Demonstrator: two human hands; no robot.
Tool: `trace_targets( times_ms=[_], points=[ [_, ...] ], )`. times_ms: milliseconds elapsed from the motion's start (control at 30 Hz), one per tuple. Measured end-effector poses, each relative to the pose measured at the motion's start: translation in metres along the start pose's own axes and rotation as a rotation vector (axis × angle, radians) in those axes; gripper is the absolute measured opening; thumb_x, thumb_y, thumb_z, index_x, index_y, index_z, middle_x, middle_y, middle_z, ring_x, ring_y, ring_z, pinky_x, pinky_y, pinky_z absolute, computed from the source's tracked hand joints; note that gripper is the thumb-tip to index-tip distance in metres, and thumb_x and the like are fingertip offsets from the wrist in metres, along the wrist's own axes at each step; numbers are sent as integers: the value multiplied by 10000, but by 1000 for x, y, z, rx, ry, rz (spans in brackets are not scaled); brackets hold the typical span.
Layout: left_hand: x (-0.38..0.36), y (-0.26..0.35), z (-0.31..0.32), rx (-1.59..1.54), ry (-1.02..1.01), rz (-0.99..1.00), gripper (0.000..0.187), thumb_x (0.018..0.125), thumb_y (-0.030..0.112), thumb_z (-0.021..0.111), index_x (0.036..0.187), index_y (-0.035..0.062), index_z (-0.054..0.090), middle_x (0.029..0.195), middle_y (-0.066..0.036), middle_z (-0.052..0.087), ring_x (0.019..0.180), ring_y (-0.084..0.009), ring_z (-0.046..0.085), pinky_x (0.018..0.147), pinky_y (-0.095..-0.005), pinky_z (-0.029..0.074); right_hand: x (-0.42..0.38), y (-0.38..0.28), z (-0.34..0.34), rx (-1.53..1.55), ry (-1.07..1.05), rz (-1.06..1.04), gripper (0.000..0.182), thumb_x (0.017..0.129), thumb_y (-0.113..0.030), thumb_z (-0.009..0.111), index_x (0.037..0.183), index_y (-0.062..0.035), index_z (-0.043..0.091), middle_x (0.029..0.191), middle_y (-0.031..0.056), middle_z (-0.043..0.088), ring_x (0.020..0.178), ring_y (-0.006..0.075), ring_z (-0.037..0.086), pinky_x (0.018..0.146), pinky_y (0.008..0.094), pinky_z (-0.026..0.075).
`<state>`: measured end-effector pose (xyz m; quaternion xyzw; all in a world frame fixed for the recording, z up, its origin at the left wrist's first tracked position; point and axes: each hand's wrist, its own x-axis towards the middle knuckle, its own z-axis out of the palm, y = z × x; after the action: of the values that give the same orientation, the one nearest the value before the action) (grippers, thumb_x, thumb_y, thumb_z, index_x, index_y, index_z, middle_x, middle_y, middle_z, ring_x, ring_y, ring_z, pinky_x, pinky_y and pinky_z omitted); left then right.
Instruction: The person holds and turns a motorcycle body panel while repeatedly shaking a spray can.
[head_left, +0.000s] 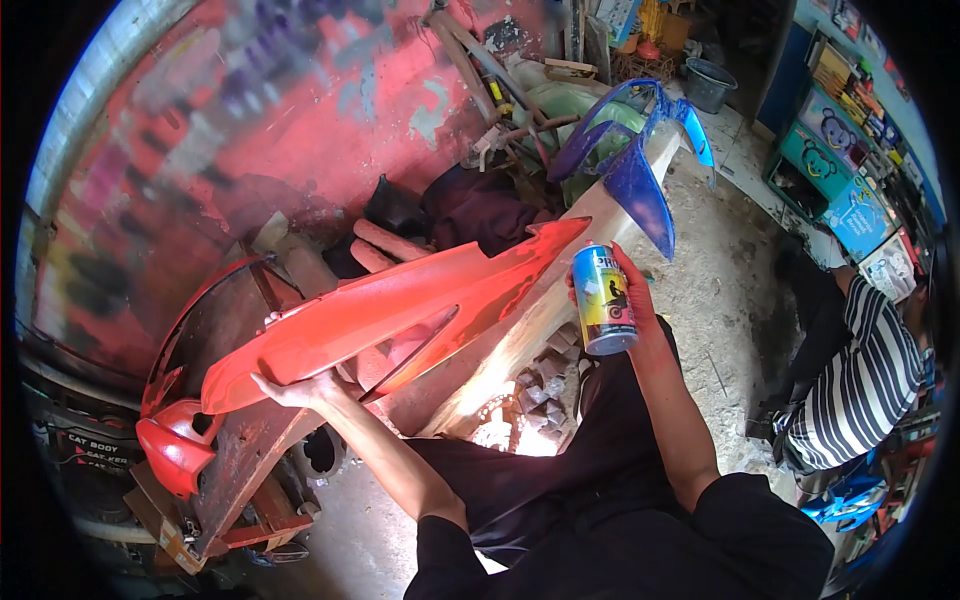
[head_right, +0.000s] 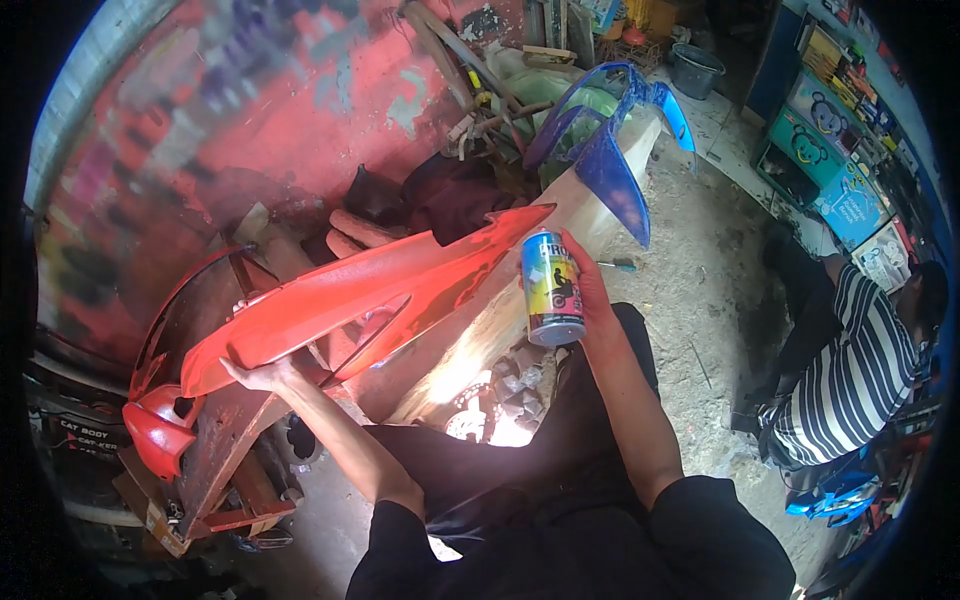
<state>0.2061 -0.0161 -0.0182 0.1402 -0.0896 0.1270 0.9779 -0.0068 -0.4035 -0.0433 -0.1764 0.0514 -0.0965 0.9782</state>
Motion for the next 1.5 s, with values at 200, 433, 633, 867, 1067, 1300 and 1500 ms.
trace_targets(
  times_ms=[200, 433, 633, 867, 1067, 1300, 1500],
  points=[
    [-5, -1, 7, -92, -13, -17, 692, 802, 396, 637, 1284, -55, 430, 1289, -238, 466, 1261, -373, 429, 1117, -569, 280, -9, 11, 26, 113, 150, 11, 529, 961, -444, 511, 1258, -6, 512, 1064, 196, 645, 925, 299, 680, 799, 415, 581],
    [-4, 1, 4, -88, -16, -29, 709, 811, 404, 638, 1314, -42, 413, 1315, -232, 456, 1279, -371, 416, 1124, -567, 269, -7, 2, 6, 51, -84, 86, 529, 960, -392, 542, 1381, -96, 419, 1160, 162, 608, 1015, 288, 642, 827, 411, 566],
    [-4, -2, 4, -10, -34, -16, 736, 828, 425, 632, 1343, -42, 392, 1365, -232, 434, 1311, -375, 396, 1127, -567, 264, -2, 5, 23, -866, 70, -477, 679, 907, -165, 660, 1448, -48, 265, 1144, 105, 541, 1011, 161, 580, 864, 299, 500],
    [-14, -9, 17, -52, 46, -80, 742, 843, 440, 614, 1362, -35, 374, 1381, -231, 431, 1315, -386, 397, 1124, -580, 265, -9, 10, 41, -1086, -8, -627, 681, 853, -118, 694, 1401, -22, 301, 1171, 117, 544, 1068, 171, 569, 915, 294, 461],
    [-13, -11, 16, -29, 32, -73, 750, 845, 445, 607, 1368, -35, 367, 1382, -232, 431, 1318, -384, 394, 1122, -583, 267, -12, 1, 50, -1141, -51, -609, 640, 869, -88, 670, 1410, -45, 330, 1240, 126, 524, 1104, 180, 564, 941, 297, 446],
    [-12, -7, 18, -72, 45, -68, 745, 834, 436, 614, 1354, -42, 375, 1371, -234, 440, 1318, -374, 395, 1130, -562, 262, -4, -20, 41, -1197, 22, -775, 551, 901, -128, 652, 1391, -37, 415, 1271, 107, 496, 1156, 158, 501, 967, 275, 404],
    [-5, 4, 5, -70, -74, -69, 632, 833, 420, 616, 1280, -1, 465, 1278, -186, 500, 1248, -341, 455, 1104, -566, 308, -7, -37, 60, -1366, 173, -874, 567, 879, -169, 696, 1367, -33, 442, 1176, 85, 560, 1040, 144, 564, 914, 280, 444]
  ],
)
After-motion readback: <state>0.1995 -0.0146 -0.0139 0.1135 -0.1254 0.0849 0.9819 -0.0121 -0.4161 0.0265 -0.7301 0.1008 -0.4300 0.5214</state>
